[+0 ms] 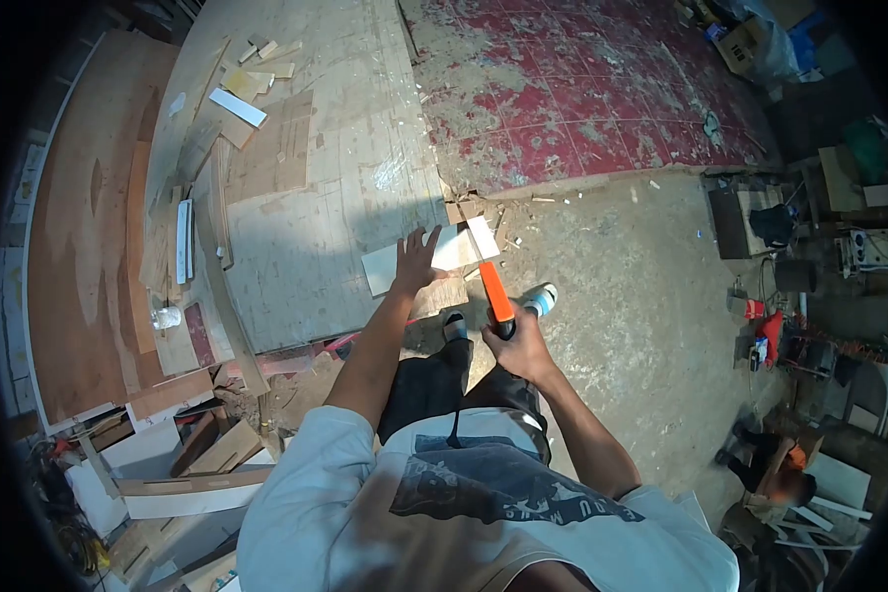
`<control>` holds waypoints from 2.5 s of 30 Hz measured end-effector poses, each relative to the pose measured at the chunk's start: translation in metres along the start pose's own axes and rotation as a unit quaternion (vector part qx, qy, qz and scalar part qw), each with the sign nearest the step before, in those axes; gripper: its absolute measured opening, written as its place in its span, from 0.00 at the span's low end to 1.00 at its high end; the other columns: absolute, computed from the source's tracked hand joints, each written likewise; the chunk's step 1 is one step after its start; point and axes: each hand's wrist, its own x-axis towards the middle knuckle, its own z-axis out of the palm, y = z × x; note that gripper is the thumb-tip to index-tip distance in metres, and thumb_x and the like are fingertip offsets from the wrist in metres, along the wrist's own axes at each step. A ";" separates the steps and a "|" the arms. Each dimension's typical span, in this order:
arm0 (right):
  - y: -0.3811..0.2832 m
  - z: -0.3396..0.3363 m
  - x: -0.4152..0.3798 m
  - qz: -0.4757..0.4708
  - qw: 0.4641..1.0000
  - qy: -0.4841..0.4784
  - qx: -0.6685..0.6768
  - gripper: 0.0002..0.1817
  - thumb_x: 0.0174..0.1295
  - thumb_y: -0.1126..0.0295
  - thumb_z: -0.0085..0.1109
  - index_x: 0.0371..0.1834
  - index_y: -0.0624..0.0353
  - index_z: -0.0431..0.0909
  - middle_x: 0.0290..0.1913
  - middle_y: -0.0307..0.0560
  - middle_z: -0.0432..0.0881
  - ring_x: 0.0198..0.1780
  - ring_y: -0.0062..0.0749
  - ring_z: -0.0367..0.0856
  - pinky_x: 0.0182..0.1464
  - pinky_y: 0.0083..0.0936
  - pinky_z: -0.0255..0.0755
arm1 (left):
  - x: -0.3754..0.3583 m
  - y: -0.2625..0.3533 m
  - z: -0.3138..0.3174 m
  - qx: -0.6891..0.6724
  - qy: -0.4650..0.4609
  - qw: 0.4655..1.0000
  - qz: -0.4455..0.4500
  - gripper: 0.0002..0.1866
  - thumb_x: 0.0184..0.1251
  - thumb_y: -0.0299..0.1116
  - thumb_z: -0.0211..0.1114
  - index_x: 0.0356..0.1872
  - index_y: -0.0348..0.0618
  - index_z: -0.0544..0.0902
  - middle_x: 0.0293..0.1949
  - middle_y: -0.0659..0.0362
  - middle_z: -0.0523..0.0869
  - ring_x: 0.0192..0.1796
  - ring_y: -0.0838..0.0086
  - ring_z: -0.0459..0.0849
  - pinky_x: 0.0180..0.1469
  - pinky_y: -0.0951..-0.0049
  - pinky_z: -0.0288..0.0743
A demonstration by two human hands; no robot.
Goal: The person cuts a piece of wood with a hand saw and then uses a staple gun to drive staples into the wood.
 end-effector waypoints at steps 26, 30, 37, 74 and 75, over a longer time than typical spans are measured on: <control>-0.049 0.007 0.031 0.055 0.989 -0.097 0.100 0.18 0.68 0.72 0.51 0.58 0.65 0.62 0.19 0.37 0.70 0.14 0.21 0.71 0.17 0.22 0.65 | -0.005 0.003 0.019 0.006 0.007 0.997 0.082 0.62 0.41 0.66 0.69 0.74 0.41 0.51 0.76 0.51 0.49 0.78 0.57 0.45 0.74 0.43 0.37; -0.051 0.011 0.035 0.058 0.987 -0.098 0.117 0.18 0.67 0.73 0.51 0.58 0.65 0.61 0.20 0.37 0.70 0.14 0.21 0.71 0.17 0.22 0.66 | 0.003 -0.004 0.019 0.000 -0.053 0.996 0.076 0.62 0.44 0.66 0.69 0.76 0.43 0.47 0.78 0.53 0.45 0.79 0.59 0.40 0.75 0.43 0.34; -0.077 0.002 0.037 0.076 0.981 -0.085 0.154 0.19 0.69 0.73 0.49 0.60 0.66 0.60 0.20 0.36 0.70 0.14 0.20 0.71 0.16 0.20 0.67 | 0.012 -0.001 0.000 -0.043 -0.233 0.971 0.031 0.62 0.50 0.63 0.67 0.76 0.47 0.38 0.78 0.55 0.36 0.79 0.63 0.32 0.75 0.45 0.28; 0.021 0.035 0.128 0.117 0.977 -0.077 0.160 0.14 0.63 0.74 0.48 0.51 0.67 0.65 0.19 0.39 0.69 0.13 0.23 0.68 0.14 0.24 0.64 | 0.018 0.003 0.002 -0.007 -0.236 0.971 0.028 0.62 0.46 0.64 0.68 0.77 0.52 0.41 0.79 0.58 0.39 0.80 0.65 0.36 0.75 0.45 0.30; 0.017 0.037 0.127 0.108 0.980 -0.070 0.153 0.14 0.63 0.74 0.48 0.51 0.67 0.65 0.19 0.38 0.69 0.13 0.22 0.68 0.14 0.24 0.65 | 0.018 0.004 0.000 -0.001 -0.248 0.968 0.023 0.62 0.46 0.63 0.68 0.77 0.52 0.41 0.79 0.58 0.39 0.80 0.65 0.35 0.75 0.45 0.31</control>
